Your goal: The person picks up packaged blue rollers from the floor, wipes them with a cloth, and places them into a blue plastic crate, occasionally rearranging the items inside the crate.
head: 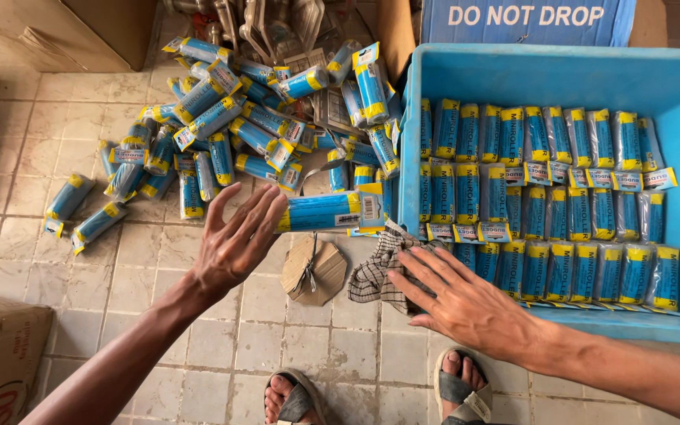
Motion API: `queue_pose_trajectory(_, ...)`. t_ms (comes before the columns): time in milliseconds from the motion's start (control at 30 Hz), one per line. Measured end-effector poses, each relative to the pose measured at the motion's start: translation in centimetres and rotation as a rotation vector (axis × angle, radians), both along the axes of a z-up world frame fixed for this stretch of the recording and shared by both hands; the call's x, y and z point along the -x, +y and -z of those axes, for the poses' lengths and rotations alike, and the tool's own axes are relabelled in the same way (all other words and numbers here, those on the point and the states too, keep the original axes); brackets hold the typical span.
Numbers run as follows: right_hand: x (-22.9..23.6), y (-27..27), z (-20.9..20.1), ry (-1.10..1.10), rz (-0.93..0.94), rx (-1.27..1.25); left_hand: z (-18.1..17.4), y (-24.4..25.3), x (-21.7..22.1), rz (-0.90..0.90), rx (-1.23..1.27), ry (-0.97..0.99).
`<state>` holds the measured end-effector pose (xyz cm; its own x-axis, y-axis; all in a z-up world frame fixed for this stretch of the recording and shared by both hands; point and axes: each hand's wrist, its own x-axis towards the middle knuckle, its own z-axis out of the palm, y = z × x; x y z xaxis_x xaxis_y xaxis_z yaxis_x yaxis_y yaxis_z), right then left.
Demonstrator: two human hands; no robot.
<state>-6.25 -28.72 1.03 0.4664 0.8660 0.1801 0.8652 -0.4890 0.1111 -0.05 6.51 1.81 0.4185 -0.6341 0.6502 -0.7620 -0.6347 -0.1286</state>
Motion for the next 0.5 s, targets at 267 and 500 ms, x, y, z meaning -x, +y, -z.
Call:
queue_pose_trajectory(267,-2.7,-0.2,-4.1,-0.104,0.177,-0.117,-0.7,-3.7,-0.1,0.103,-0.013,0.041)
queue_pose_trajectory(500,-3.5,-3.6,-3.5,0.280,0.346,-0.338,-0.3,-13.5,-2.8,0.378,0.345,0.541)
